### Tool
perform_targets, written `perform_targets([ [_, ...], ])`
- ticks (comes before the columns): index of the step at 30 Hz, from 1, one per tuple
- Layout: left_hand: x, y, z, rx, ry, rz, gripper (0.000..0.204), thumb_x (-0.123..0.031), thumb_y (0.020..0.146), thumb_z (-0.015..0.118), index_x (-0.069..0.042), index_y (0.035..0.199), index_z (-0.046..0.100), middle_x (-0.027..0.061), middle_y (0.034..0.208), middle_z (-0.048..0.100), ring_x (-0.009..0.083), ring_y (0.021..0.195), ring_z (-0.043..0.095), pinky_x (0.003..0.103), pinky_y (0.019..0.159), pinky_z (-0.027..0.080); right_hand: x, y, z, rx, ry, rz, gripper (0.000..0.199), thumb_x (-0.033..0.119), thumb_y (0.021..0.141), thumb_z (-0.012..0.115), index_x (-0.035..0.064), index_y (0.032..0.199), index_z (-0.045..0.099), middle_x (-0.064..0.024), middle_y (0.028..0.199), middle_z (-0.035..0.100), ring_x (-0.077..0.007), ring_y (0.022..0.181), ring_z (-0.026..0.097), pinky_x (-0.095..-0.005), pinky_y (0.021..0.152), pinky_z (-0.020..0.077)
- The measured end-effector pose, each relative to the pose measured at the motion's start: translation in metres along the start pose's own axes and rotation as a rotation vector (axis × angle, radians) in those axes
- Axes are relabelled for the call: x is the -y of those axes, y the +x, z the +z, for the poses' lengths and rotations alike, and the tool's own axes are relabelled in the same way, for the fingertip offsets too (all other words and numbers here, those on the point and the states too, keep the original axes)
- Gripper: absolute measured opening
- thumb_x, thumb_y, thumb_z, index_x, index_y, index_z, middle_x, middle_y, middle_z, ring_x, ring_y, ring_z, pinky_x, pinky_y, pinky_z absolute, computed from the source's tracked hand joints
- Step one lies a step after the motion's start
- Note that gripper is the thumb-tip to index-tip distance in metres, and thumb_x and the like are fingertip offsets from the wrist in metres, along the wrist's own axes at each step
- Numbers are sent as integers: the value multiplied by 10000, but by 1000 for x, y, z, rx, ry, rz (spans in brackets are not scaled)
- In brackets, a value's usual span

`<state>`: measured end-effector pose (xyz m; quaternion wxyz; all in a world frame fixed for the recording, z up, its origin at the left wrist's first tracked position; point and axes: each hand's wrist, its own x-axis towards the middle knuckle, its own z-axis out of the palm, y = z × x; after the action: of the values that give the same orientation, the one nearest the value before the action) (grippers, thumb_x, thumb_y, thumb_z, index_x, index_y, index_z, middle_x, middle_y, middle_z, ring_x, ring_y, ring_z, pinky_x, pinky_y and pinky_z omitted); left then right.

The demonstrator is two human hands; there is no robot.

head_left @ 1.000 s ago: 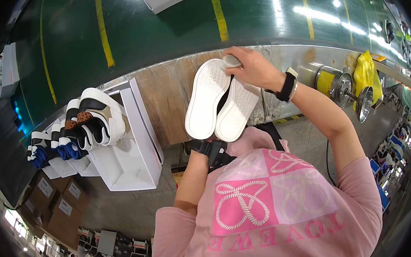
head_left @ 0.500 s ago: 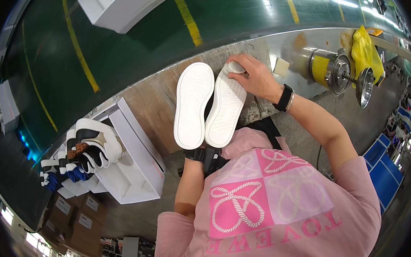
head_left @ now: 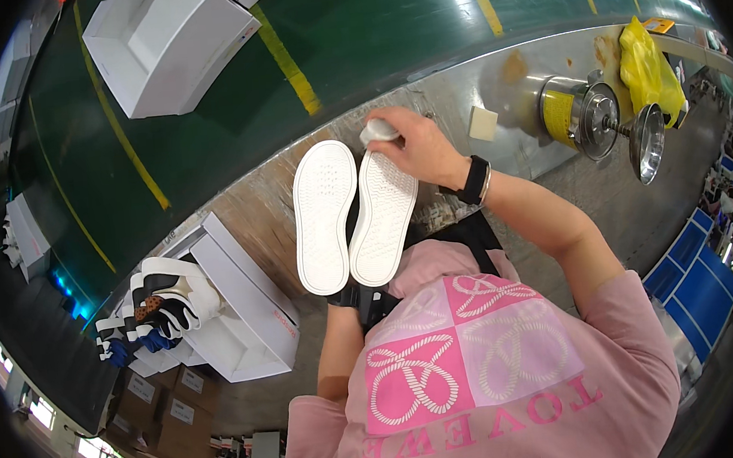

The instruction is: Cleaning the soles of newly manufactured shoes with a sponge and chemical agent before packing.

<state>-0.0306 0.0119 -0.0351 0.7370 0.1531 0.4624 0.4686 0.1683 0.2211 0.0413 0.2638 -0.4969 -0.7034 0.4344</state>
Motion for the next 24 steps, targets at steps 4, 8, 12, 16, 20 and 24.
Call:
perform_targets([
  [4, -12, -15, 3, 39, 59, -9, 602, -382, 1035, 525, -21, 1506, 424, 178, 1491, 514, 291, 1336, 523, 414, 1129, 431, -5, -10, -9, -98, 15, 238, 414, 152, 866, 797, 36, 1228, 636, -170, 989, 716, -250, 803, 700, -331, 708, 563],
  [8, -19, -14, 9, 74, 108, -21, 618, -407, 1035, 515, -23, 1511, 418, 180, 1501, 504, 299, 1347, 514, 419, 1140, 420, 5, -43, -11, -203, 97, 351, 366, 145, 878, 768, 28, 1195, 628, -186, 1014, 705, -305, 850, 712, -362, 745, 564],
  [12, -26, -12, 14, 98, 156, -40, 636, -432, 1035, 505, -25, 1515, 412, 183, 1512, 493, 306, 1358, 506, 425, 1151, 410, 30, -80, -13, -240, 136, 348, 343, 124, 877, 775, 39, 1176, 628, -160, 983, 701, -261, 869, 710, -345, 745, 555],
  [16, -33, -9, 18, 116, 213, -47, 654, -457, 1035, 495, -28, 1520, 407, 186, 1522, 483, 313, 1368, 497, 431, 1163, 399, 51, -111, -11, -120, 100, 46, 398, 116, 824, 824, 59, 1167, 632, -168, 1129, 680, -336, 1002, 692, -373, 854, 561],
  [20, -40, -3, 19, 133, 263, -42, 667, -476, 1035, 487, -29, 1523, 402, 188, 1530, 476, 318, 1376, 490, 435, 1171, 391, 78, -121, -3, 93, 156, -232, 480, 56, 752, 830, 73, 1182, 619, -174, 1190, 653, -359, 1055, 679, -418, 880, 573],
  [24, -38, 1, 11, -14, -951, -413, 639, -501, 1043, 427, -46, 1491, 446, 175, 1500, 514, 336, 1318, 544, 469, 1121, 447, 98, -110, 0, 145, 101, -348, 510, 49, 704, 815, 82, 1175, 622, -173, 1201, 641, -348, 1004, 686, -409, 830, 581],
])
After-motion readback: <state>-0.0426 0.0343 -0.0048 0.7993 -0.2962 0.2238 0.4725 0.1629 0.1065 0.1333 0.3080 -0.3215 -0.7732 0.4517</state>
